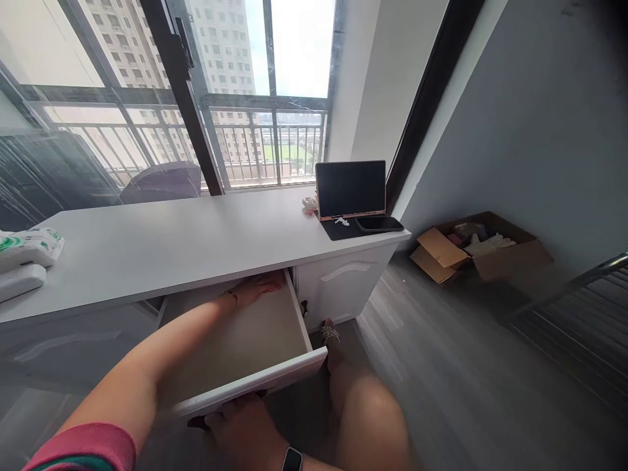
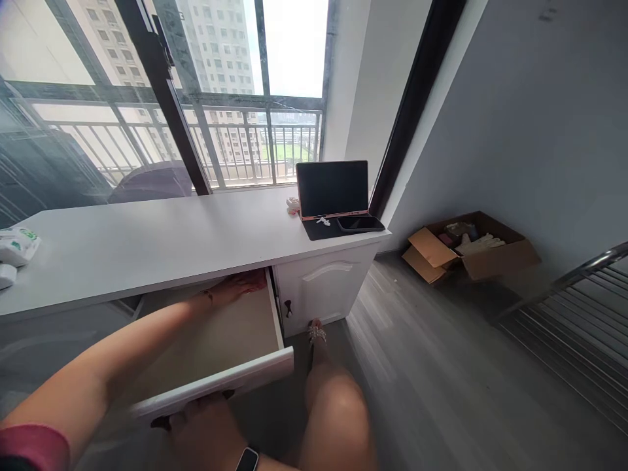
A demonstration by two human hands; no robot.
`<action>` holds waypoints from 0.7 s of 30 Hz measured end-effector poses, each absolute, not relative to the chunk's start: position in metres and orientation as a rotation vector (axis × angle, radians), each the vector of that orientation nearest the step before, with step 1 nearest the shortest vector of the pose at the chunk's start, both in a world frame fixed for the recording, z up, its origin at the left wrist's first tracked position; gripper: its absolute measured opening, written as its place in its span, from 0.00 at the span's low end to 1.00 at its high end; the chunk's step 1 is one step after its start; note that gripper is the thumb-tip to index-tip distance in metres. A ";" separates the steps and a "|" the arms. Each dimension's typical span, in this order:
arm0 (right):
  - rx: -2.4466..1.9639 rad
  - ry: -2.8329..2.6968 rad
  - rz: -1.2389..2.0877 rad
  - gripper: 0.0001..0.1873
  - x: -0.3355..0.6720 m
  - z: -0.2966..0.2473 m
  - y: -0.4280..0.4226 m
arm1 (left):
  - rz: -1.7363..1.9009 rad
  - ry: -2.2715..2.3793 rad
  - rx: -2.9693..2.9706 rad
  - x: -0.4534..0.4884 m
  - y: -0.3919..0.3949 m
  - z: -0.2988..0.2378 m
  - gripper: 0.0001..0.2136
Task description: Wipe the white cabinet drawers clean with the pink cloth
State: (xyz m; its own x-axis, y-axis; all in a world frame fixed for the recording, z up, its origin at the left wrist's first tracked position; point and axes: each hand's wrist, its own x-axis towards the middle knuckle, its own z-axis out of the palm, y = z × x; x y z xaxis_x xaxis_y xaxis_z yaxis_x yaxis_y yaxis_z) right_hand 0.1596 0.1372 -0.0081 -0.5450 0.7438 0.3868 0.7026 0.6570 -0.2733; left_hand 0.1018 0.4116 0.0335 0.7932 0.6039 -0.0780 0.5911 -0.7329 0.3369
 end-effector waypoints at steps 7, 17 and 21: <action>-1.140 -2.369 0.104 0.13 0.157 -0.016 0.136 | 0.092 0.854 2.514 0.102 0.426 0.018 0.21; -1.151 -2.503 0.220 0.10 0.171 0.019 0.136 | -0.416 0.668 2.632 0.081 0.387 0.024 0.24; -1.197 -2.527 0.280 0.08 0.171 0.022 0.134 | -0.478 0.600 2.620 0.073 0.347 0.032 0.24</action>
